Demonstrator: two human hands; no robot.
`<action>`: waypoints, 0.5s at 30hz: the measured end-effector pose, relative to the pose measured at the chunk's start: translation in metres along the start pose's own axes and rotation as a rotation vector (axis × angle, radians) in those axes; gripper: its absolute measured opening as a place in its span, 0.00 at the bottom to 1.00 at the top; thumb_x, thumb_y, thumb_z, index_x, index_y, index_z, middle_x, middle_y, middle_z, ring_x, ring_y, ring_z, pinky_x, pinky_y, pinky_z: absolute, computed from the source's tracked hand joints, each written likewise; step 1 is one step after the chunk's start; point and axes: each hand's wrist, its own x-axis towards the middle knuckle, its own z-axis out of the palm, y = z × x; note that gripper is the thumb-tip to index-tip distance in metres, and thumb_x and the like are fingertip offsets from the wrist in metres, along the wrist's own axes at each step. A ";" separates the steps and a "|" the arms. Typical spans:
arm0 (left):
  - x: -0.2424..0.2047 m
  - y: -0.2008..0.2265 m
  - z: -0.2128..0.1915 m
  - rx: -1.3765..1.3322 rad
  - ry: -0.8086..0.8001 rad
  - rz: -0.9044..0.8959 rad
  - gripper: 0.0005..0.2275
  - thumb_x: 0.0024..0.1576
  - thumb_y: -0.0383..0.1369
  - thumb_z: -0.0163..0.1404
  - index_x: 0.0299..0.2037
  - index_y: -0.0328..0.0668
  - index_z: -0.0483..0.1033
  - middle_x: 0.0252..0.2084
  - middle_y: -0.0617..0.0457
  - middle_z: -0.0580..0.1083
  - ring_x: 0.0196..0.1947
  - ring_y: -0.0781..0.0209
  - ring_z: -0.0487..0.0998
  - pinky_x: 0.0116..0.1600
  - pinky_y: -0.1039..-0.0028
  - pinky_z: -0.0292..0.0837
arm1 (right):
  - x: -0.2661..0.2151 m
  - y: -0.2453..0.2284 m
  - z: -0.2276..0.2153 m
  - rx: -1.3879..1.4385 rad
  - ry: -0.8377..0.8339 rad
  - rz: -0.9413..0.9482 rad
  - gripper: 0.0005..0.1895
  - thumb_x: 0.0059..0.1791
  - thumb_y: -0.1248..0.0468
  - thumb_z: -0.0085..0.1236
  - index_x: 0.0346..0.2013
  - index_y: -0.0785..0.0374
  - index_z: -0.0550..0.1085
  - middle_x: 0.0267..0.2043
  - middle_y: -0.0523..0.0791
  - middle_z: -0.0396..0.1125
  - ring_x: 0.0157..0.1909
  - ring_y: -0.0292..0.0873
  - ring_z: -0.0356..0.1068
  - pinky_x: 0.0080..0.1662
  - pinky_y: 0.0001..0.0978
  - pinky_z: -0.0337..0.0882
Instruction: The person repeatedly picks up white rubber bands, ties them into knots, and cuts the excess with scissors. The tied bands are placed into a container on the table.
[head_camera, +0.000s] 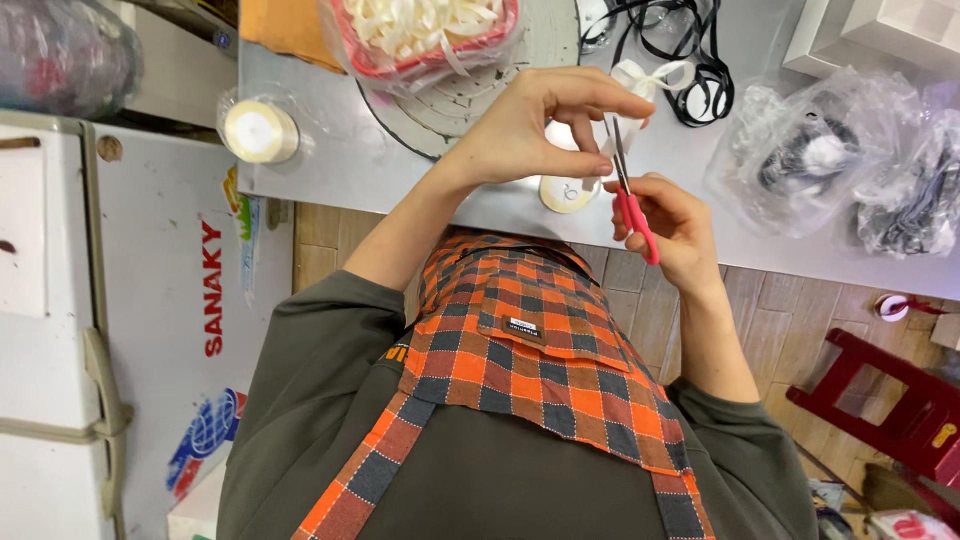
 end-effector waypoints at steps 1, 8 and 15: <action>0.001 0.002 -0.007 -0.016 -0.025 -0.012 0.21 0.56 0.20 0.63 0.60 0.39 0.78 0.59 0.52 0.77 0.37 0.71 0.84 0.61 0.77 0.75 | 0.000 0.004 0.005 0.008 0.033 -0.005 0.33 0.45 0.54 0.73 0.57 0.71 0.73 0.47 0.44 0.68 0.45 0.36 0.70 0.46 0.29 0.73; -0.005 -0.002 -0.035 0.027 -0.035 -0.006 0.24 0.55 0.20 0.65 0.62 0.43 0.76 0.63 0.51 0.74 0.37 0.69 0.85 0.57 0.76 0.76 | -0.019 0.033 0.031 0.024 0.222 -0.039 0.30 0.44 0.59 0.74 0.55 0.73 0.74 0.39 0.44 0.69 0.38 0.36 0.70 0.42 0.27 0.71; -0.063 -0.021 -0.097 0.513 0.601 -0.145 0.27 0.52 0.21 0.64 0.63 0.44 0.72 0.63 0.50 0.73 0.38 0.66 0.87 0.45 0.78 0.83 | -0.023 0.055 0.053 0.087 0.351 -0.077 0.29 0.47 0.60 0.71 0.57 0.72 0.73 0.40 0.44 0.70 0.40 0.36 0.71 0.42 0.27 0.74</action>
